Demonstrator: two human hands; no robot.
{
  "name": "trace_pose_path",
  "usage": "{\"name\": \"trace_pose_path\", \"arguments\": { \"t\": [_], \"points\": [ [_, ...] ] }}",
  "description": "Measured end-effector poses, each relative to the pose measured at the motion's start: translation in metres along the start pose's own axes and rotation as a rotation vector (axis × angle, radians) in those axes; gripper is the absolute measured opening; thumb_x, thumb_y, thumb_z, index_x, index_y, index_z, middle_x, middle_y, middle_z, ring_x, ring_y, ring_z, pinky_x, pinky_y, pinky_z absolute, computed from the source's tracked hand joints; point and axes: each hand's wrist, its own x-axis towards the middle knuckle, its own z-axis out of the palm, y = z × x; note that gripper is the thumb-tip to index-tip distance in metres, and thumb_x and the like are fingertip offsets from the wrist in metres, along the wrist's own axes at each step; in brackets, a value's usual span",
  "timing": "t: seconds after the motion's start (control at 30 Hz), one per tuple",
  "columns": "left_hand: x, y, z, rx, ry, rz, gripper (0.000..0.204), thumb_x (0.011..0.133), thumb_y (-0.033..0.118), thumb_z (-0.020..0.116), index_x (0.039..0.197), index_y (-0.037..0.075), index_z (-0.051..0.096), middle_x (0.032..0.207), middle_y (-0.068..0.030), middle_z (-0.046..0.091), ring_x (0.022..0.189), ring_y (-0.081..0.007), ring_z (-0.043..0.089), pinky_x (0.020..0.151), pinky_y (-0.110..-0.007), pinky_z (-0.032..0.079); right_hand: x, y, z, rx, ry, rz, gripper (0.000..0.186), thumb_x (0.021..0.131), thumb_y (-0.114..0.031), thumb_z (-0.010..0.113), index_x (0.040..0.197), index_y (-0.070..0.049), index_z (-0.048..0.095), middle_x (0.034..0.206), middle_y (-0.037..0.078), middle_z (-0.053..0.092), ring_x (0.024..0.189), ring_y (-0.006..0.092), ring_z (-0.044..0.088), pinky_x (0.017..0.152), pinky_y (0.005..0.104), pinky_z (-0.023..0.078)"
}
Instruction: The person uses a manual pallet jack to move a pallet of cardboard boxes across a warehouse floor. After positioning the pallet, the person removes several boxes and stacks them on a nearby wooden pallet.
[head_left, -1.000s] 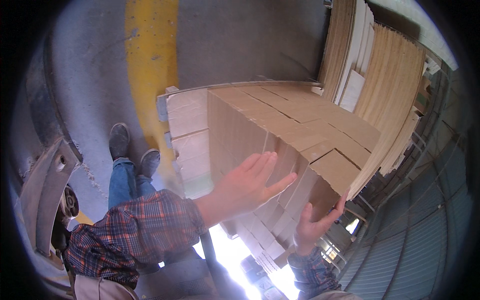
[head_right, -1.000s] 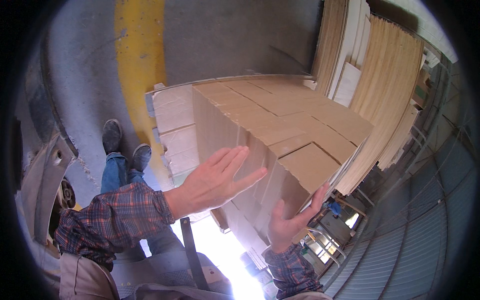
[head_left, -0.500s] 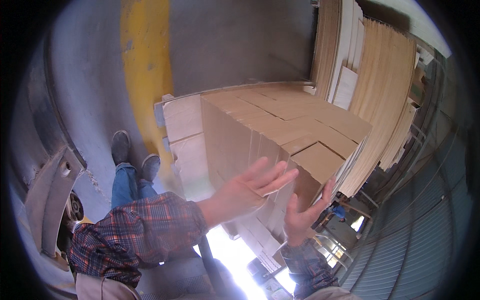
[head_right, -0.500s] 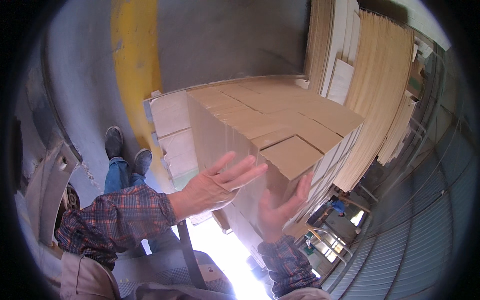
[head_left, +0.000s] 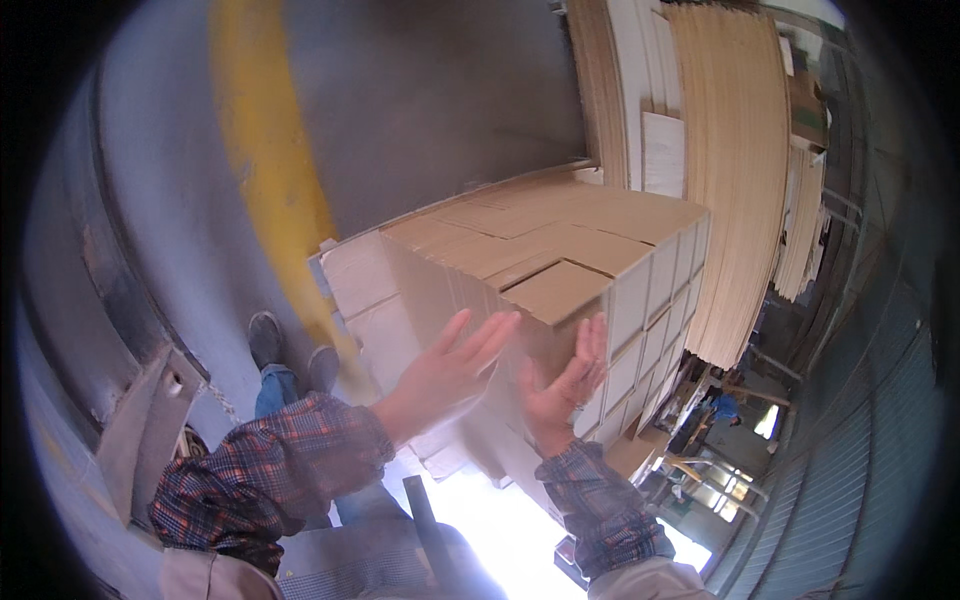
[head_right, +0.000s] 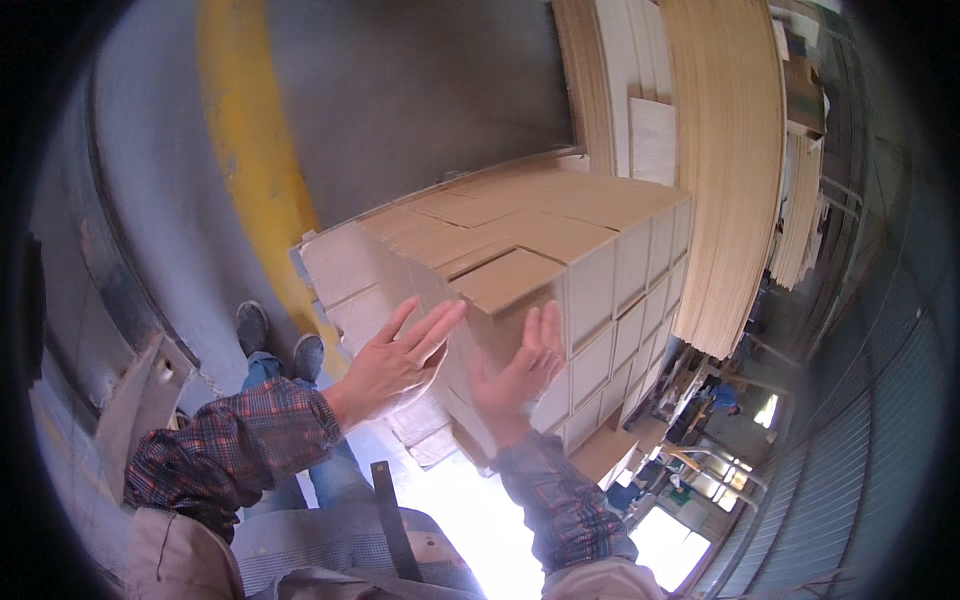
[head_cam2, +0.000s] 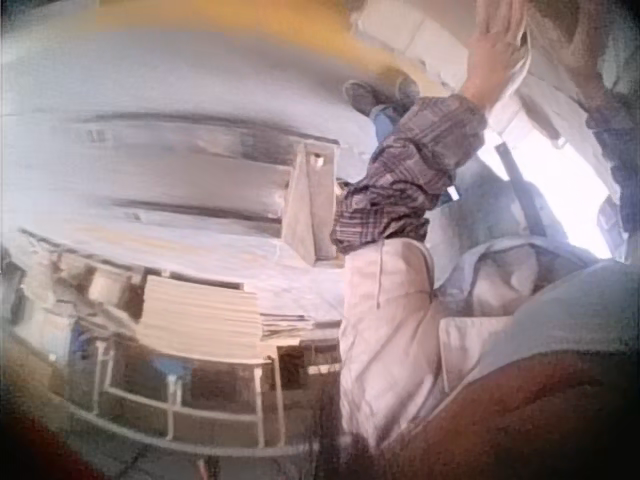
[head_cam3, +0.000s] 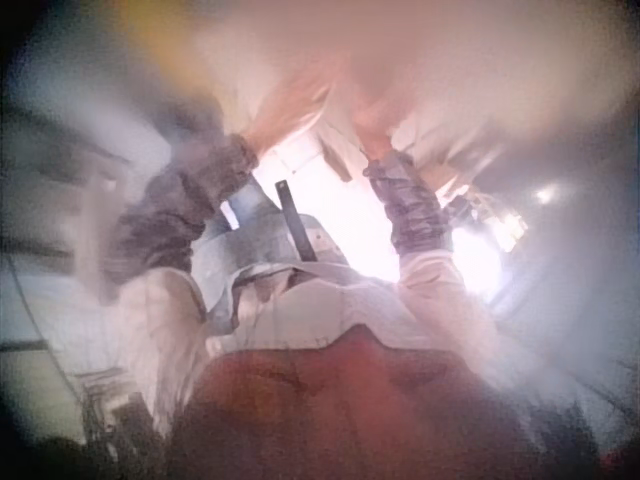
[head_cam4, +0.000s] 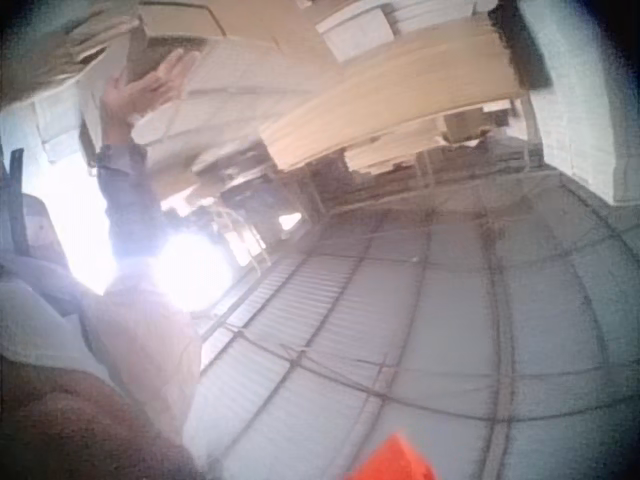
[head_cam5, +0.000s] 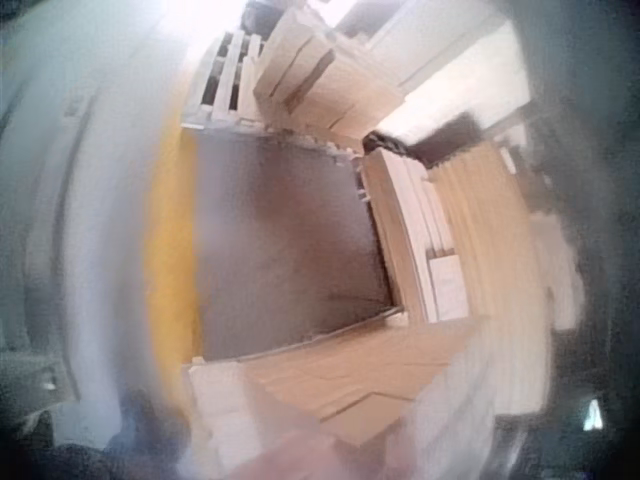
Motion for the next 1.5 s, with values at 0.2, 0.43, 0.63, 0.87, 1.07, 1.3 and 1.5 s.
{"name": "trace_pose_path", "arguments": {
  "t": [0.2,0.43,0.63,0.87,1.07,1.3,1.5],
  "points": [
    [0.003,0.023,-0.036,-0.314,0.082,-0.168,0.029,0.082,0.012,0.059,0.108,0.001,0.061,0.147,-0.0208,0.039,0.136,-0.0297,0.039,0.111,-0.048,0.03,-0.002,0.005,0.003,-0.011,-0.014,0.02,0.087,0.074,-0.025,0.072,0.147,-0.005,0.029,0.153,0.021,0.03,0.139,0.0387,0.032,0.108,0.0547,0.027],
    [-0.115,0.095,-0.056,-0.281,-0.371,-0.129,0.035,0.077,0.016,0.061,0.109,0.001,0.061,0.129,-0.0213,0.051,0.121,-0.0367,0.048,0.1,-0.049,0.037,-0.003,0.004,0.006,0.044,-0.003,0.079,0.096,0.071,-0.028,0.076,0.149,-0.006,0.024,0.156,0.019,0.026,0.14,0.0366,0.03,0.111,0.0534,0.027],
    [-0.214,0.146,-0.077,-0.295,-0.961,0.054,0.036,0.079,0.031,0.062,0.099,0.001,0.067,0.102,-0.0211,0.065,0.093,-0.0371,0.064,0.077,-0.049,0.05,-0.002,0.002,-0.018,0.208,-0.097,0.085,0.096,0.072,-0.035,0.077,0.148,-0.004,0.028,0.157,0.018,0.023,0.142,0.0378,0.027,0.117,0.0486,0.025],
    [-0.243,0.222,-0.054,-0.287,-1.083,-0.084,0.046,0.08,0.042,0.062,0.101,0.001,0.065,0.102,-0.0242,0.066,0.099,-0.0413,0.064,0.086,-0.051,0.05,-0.181,-0.027,0.026,0.763,-0.271,0.122,0.077,0.086,-0.037,0.062,0.145,0.002,0.031,0.15,0.026,0.033,0.132,0.0427,0.041,0.111,0.0512,0.032],
    [-0.252,0.332,-0.011,-0.463,-0.749,0.094,0.035,0.088,0.034,0.051,0.095,0.002,0.063,0.097,-0.0233,0.067,0.09,-0.0422,0.064,0.079,-0.051,0.05,-0.494,-0.019,-0.02,0.815,-0.82,0.269,0.057,0.09,-0.039,0.056,0.135,-0.006,0.048,0.121,0.025,0.059,0.112,0.0381,0.059,0.095,0.0467,0.046],
    [-0.265,0.415,-0.046,-0.435,-0.883,0.002,0.037,0.089,0.034,0.05,0.082,0.0,0.062,0.083,-0.0238,0.065,0.082,-0.0434,0.063,0.074,-0.05,0.048,-0.668,-0.001,-0.11,0.825,-1.027,0.107,0.037,0.093,-0.021,0.047,0.129,-0.013,0.052,0.106,0.021,0.064,0.102,0.0408,0.063,0.087,0.0495,0.051],
    [-0.322,0.414,-0.048,-0.306,-0.986,-0.072,0.036,0.087,0.036,0.052,0.088,0.003,0.067,0.089,-0.0213,0.067,0.087,-0.0403,0.065,0.078,-0.05,0.05,-0.69,-0.072,-0.061,0.716,-0.833,0.219,0.037,0.096,-0.035,0.044,0.121,-0.011,0.058,0.111,0.02,0.066,0.102,0.0383,0.065,0.081,0.0477,0.053]
  ]
}}
